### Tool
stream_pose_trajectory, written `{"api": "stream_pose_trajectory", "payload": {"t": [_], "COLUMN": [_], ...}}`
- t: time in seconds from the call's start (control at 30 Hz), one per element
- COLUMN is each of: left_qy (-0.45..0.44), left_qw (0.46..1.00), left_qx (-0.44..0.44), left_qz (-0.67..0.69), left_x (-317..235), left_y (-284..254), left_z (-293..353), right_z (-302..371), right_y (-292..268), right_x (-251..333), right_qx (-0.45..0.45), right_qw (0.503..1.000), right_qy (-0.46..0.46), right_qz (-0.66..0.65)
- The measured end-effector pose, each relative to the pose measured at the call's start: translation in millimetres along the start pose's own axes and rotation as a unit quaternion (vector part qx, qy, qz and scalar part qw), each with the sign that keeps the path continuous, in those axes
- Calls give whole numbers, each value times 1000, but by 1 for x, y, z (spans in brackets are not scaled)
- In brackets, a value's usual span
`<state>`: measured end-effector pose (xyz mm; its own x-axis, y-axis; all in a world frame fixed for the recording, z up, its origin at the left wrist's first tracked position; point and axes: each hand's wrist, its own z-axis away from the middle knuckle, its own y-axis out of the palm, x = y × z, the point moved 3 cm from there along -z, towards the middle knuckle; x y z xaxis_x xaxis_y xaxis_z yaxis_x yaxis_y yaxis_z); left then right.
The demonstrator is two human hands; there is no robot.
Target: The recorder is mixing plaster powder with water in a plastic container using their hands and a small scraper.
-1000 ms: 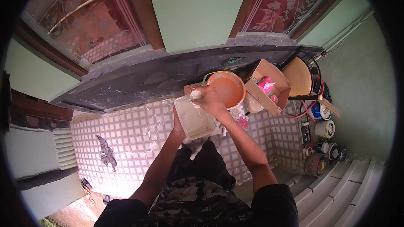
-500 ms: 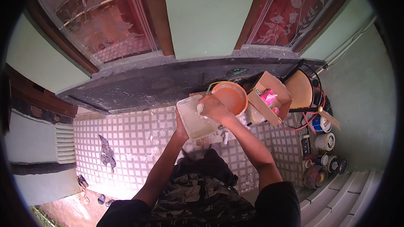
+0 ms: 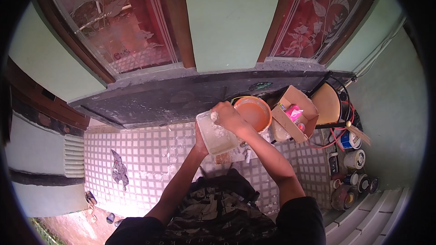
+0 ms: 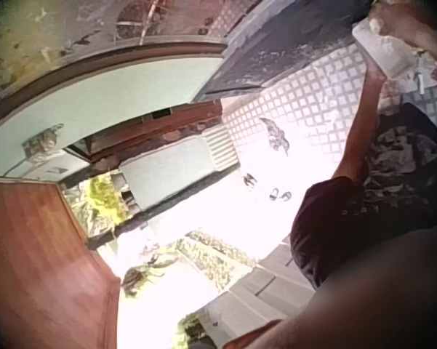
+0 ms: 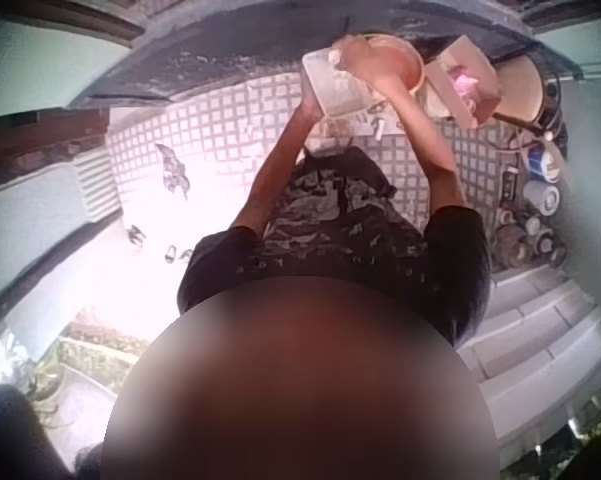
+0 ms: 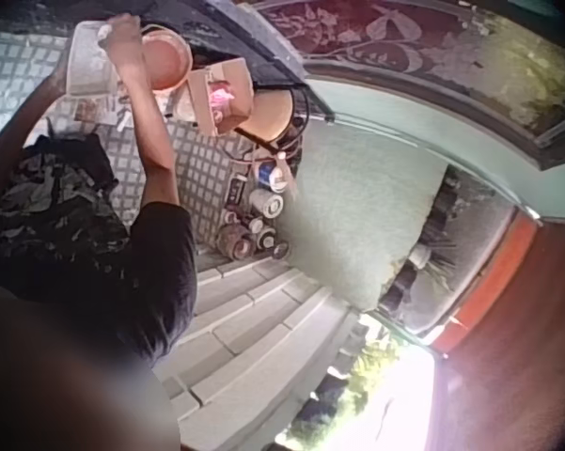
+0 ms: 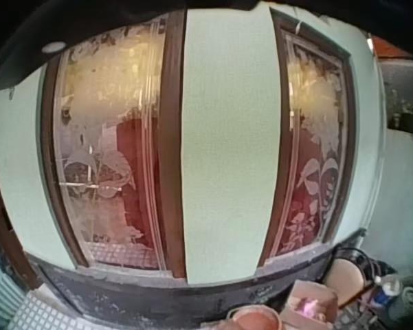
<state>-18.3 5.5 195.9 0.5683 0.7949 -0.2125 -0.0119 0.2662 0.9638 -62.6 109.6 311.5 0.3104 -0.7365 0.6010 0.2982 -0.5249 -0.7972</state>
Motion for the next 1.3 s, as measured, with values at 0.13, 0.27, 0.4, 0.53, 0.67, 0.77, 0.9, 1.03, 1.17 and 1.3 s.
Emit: {"api": "stream_pose_trajectory", "payload": {"t": [0.13,0.27,0.4,0.53,0.67,0.77,0.9,1.03,1.17,1.3], "left_qy": [-13,-12,-7,6,12,15,12,20,20,24], "left_qw": [1000,1000,1000,1000,1000,1000,1000,999,999,999], "left_qx": [9,5,-8,3,11,-10,2,22,39,32], "left_qz": [-12,-7,-10,-10,-23,6,-4,-26,-31,-22], "left_x": [-1,0,-3,-5,-10,-14,-17,-20,-17,-19], "left_y": [1,9,3,4,4,-1,1,0,3,-2], "left_z": [2,3,5,9,10,10,8,11,6,9], "right_z": [-12,-24,-21,-16,0,8,24,28,31,28], "right_y": [-2,28,28,13,13,2,18,8,26,12], "right_x": [15,-1,11,20,13,21,5,13,-7,19], "right_qx": [6,-28,-53,19,8,-6,12,6,-3,-5], "right_qw": [999,998,995,998,994,997,997,999,999,999], "right_qy": [-22,-58,-84,-65,-64,-45,-47,-44,-22,-45], "right_qz": [-30,9,17,-12,85,59,59,26,34,17]}}
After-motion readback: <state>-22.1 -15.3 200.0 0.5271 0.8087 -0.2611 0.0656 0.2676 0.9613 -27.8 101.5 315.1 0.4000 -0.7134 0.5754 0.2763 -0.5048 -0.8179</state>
